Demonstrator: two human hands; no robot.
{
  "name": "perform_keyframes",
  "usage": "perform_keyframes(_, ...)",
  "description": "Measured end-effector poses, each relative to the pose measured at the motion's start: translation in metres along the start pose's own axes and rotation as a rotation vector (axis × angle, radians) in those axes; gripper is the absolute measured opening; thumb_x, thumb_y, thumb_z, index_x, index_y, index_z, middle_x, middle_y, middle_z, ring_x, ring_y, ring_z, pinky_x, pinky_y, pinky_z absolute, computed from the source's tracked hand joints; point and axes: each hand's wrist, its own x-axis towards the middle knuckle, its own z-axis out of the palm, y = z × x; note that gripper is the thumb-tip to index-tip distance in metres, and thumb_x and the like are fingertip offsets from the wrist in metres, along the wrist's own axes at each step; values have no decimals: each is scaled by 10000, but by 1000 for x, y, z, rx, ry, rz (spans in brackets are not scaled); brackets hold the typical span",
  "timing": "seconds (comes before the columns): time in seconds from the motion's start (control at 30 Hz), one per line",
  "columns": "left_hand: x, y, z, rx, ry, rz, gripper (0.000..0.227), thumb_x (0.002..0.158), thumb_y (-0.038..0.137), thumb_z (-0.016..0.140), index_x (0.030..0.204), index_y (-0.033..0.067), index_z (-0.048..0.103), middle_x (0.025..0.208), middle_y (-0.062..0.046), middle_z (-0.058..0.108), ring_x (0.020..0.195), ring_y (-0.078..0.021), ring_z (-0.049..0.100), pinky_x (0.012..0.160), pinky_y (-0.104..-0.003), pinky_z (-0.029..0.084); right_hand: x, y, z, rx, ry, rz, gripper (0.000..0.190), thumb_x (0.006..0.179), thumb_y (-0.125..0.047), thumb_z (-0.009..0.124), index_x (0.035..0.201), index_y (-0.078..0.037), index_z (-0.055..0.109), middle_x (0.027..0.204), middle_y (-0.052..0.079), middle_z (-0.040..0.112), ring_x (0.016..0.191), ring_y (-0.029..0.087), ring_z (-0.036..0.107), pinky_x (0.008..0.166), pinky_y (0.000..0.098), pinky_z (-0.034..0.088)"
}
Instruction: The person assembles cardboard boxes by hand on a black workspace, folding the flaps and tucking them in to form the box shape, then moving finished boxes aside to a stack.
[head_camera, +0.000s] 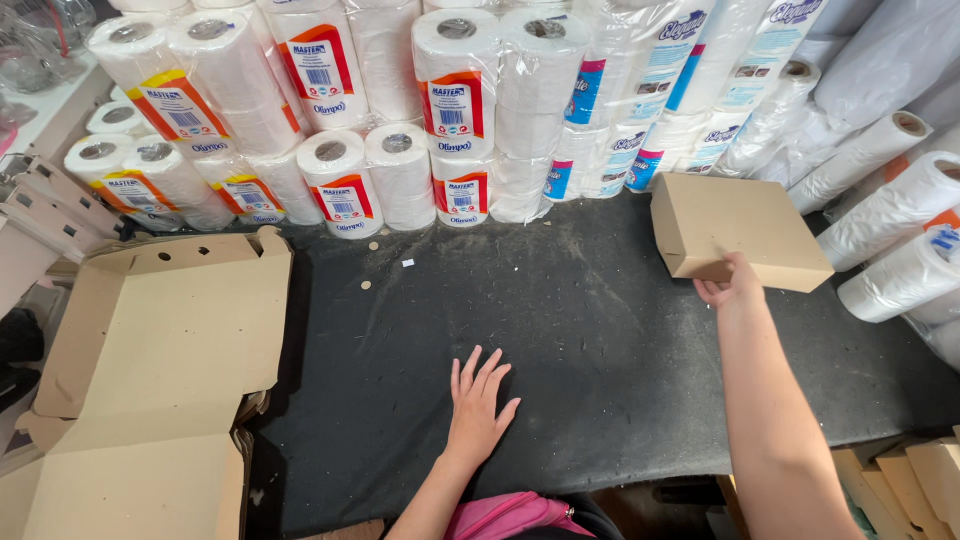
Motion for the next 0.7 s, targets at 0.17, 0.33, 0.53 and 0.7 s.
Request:
perform_keyframes(0.17,21,23,-15,192,94,61,807,846,148,803,1553,154,413,1649,-73,340,1540,-382,234,1211,-665,139,-139,103,-21,116,-416,-27,372,924,-196,686,1204,-69,476,1360,179,566,1311,324,595,1089,425,569)
perform_keyframes(0.33,39,27,-18,263,196,233,840,835,86,770,1572,237,395,1652,-90,312,1531,-419,183,1165,-722,102,-249,185,-42,45,-644,70,434,956,-209,662,1273,-39,418,1229,101,457,1266,348,509,1114,539,488)
perform_keyframes(0.53,35,32,-37,329,333,311,581,931,70,653,1447,305,529,1583,11,436,1488,-336,289,1135,-768,100,-266,222,-54,-108,-766,92,477,927,-145,665,1353,-10,498,1170,151,544,1137,380,606,1089,618,474)
perform_keyframes(0.7,45,11,-65,90,483,238,462,913,-86,598,1309,144,656,1391,-36,629,1360,-383,479,1164,-697,299,-275,192,-63,-391,-720,-433,1177,827,-129,771,1622,25,-83,1579,376,339,1510,511,278,1178,624,323)
